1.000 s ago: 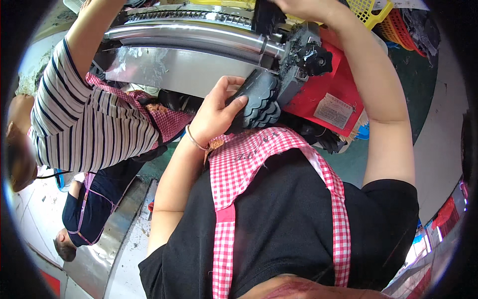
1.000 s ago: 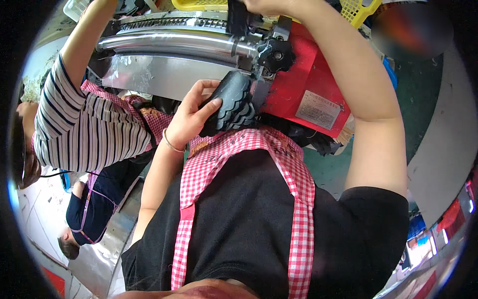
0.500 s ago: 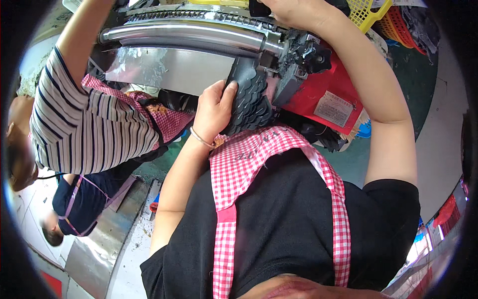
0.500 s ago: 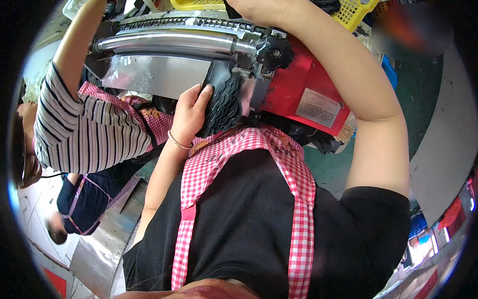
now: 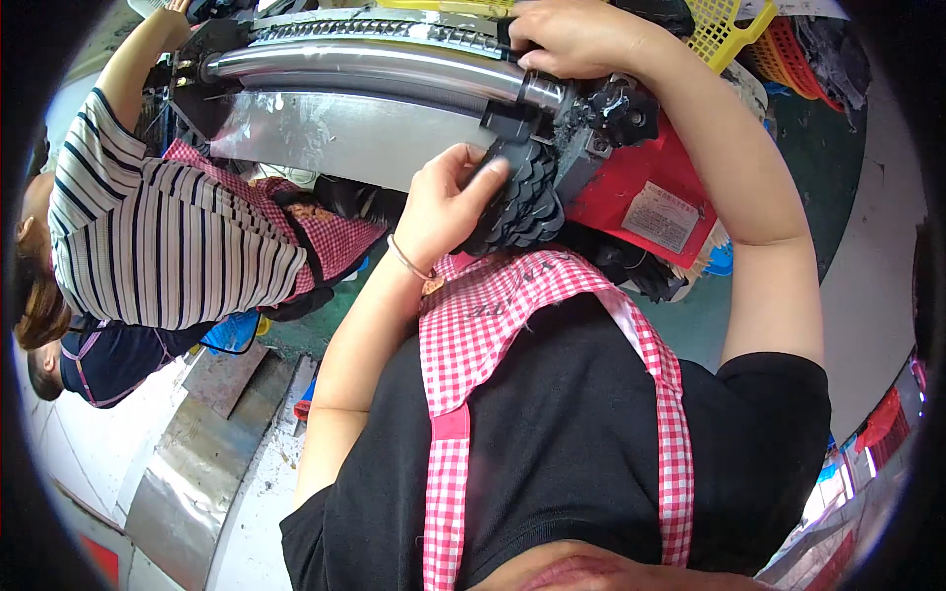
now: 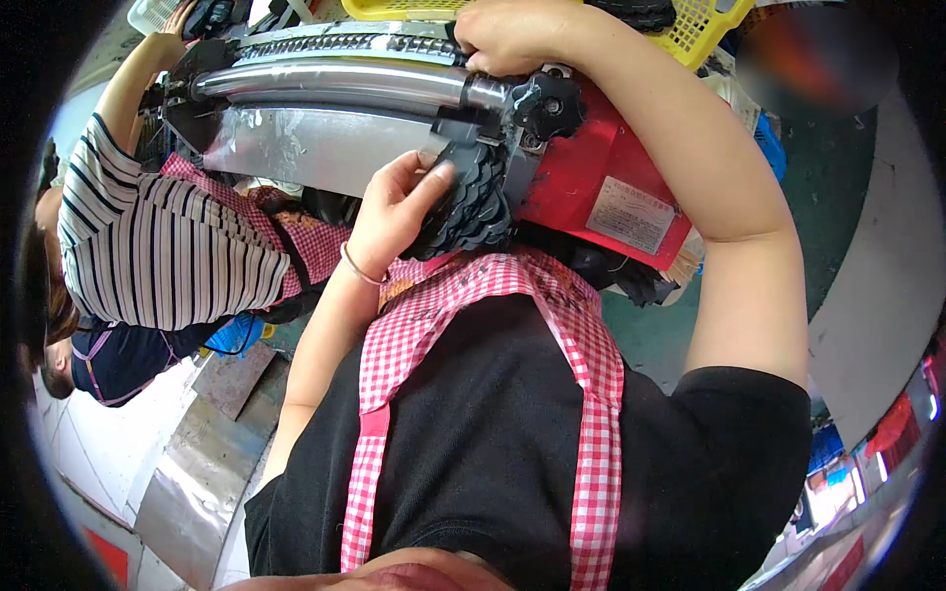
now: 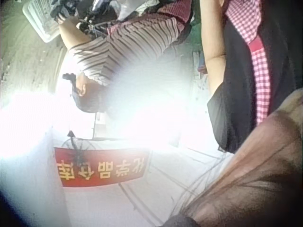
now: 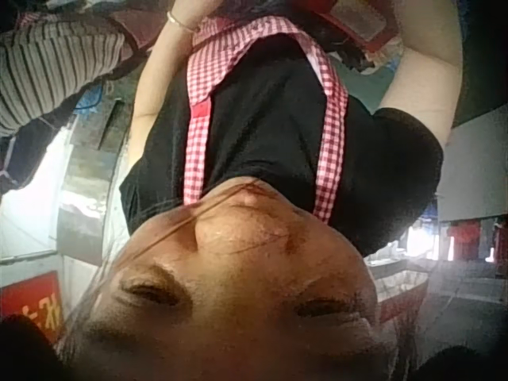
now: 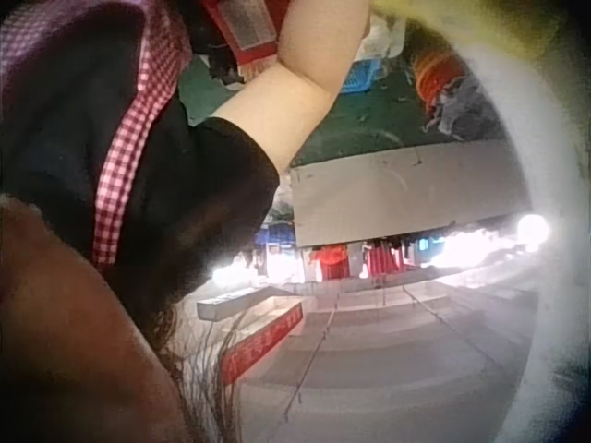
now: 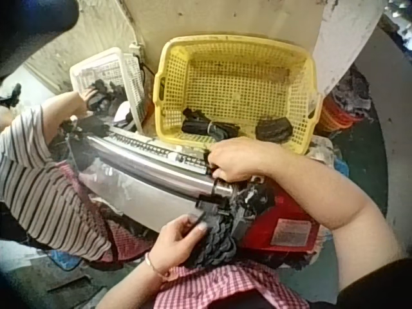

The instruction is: The person processes black shoe soles using a roller machine in a workshop. They pick up individual soles from a pile, feed them into the machine's rollers, and place the processed items into a yellow basket. A coworker performs a similar task at an adjacent station.

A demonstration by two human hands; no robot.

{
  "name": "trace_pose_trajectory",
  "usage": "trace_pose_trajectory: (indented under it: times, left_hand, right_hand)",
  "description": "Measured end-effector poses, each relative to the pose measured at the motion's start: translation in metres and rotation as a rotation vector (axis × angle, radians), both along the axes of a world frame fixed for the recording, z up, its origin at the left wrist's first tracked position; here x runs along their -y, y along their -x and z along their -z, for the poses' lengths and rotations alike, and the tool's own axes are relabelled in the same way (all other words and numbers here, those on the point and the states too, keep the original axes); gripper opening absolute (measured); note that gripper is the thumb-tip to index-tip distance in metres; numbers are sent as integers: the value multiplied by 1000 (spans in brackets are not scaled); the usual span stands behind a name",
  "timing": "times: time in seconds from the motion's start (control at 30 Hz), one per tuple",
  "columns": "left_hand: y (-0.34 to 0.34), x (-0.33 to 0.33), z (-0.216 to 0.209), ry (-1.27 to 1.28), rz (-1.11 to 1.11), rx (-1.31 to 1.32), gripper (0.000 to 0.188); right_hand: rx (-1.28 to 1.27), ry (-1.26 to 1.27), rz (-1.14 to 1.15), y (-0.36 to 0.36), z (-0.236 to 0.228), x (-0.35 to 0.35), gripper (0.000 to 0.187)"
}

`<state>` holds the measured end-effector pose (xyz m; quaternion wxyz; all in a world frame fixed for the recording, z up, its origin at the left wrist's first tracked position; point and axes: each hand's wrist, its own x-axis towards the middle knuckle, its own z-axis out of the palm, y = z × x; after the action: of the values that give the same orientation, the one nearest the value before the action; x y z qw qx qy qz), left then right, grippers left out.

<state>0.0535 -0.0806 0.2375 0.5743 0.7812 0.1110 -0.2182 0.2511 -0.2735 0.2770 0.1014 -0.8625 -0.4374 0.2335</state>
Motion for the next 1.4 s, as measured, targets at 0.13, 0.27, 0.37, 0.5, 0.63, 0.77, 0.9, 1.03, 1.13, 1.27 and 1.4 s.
trace_pose_trajectory:
  times: [0.13, 0.27, 0.37, 0.5, 0.63, 0.77, 0.9, 1.03, 1.13, 1.27, 1.4]
  left_hand:
    - [4, -7, -8, 247, 65, -98, 26]
    - [14, -11, -17, 232, -14, -117, 24]
    - [13, -17, 4, -61, 10, 71, 26]
    - [-7, -14, 12, -204, 142, 113, 38]
    - [-27, -11, -3, -279, 276, 69, 40]
    - [-19, -27, 2, -94, 255, -151, 44]
    - [-28, -23, -3, -135, 304, -154, 44]
    - [-38, -21, -1, -180, 296, -145, 47]
    - [-41, -16, -13, -118, 238, -210, 48]
    - [-37, -21, -14, -7, 217, -204, 40]
    - [-40, -25, -1, -14, 202, -190, 47]
  right_hand:
    - [147, -244, 213, -5, 16, 12, 23]
    - [339, -514, 324, -13, -3, 23, 21]
    - [474, -300, 256, -9, -12, 18, 15]
    - [547, -209, 26, -3, 3, 3, 19]
    - [364, -177, -29, -3, 11, 4, 18]
    - [307, -146, -14, -3, 7, 6, 18]
    - [245, -74, 2, -1, 4, 3, 20]
    - [78, -1, -83, -4, -2, -3, 24]
    - [3, 26, -107, -7, 1, -6, 27]
    - [-52, -17, -52, -12, 8, -2, 29]
    - [-91, -33, -46, -17, 10, -1, 25]
